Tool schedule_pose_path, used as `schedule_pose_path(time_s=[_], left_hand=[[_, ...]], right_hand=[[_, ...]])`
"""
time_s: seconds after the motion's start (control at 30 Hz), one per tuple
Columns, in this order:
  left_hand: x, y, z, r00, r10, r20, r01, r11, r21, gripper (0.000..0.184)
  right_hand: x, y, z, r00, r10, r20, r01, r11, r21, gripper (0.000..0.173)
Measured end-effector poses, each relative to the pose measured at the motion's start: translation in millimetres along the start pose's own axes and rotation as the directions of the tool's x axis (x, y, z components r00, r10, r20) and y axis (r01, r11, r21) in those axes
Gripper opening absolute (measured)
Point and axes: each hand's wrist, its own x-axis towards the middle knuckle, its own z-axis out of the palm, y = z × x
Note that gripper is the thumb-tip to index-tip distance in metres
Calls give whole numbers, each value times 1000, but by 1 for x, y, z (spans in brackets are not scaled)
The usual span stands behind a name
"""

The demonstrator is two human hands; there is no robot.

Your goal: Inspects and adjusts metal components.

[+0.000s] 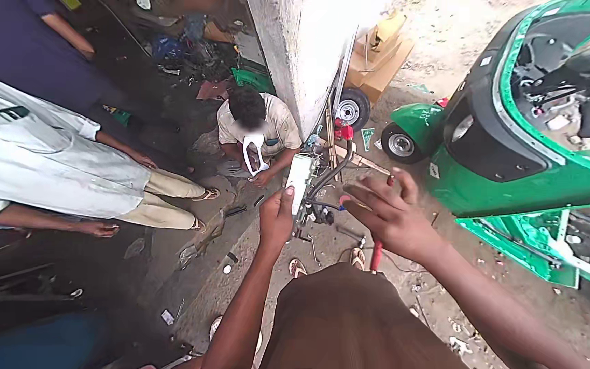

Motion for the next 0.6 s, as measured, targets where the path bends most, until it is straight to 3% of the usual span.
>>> schedule_pose_path(time_s=[0.1,0.17,0.27,0.37,0.47,0.6], left_hand=[[5,0,-13,1000,10,5,-10,998,64,46],[8,-6,-27,997,70,-24,-68,995,70,46],[13,-10,-52,971,228,-71,-223,972,69,40],[19,-9,-70,907,399,-135,-386,915,116,41],[24,3,-81,823,547,-154,-500,825,263,48],[32,18,-85,762,635,-131,-560,746,360,45]], right_hand=[[18,-6,15,1000,18,23,-19,1000,20,22],[5,-1,25,985,145,88,-148,989,28,26],[-26,9,34,896,420,143,-439,885,155,27],[-47,18,32,782,601,164,-622,771,140,24],[-62,28,26,706,623,337,-690,712,128,16],[-65,9,28,790,503,349,-601,747,285,9]])
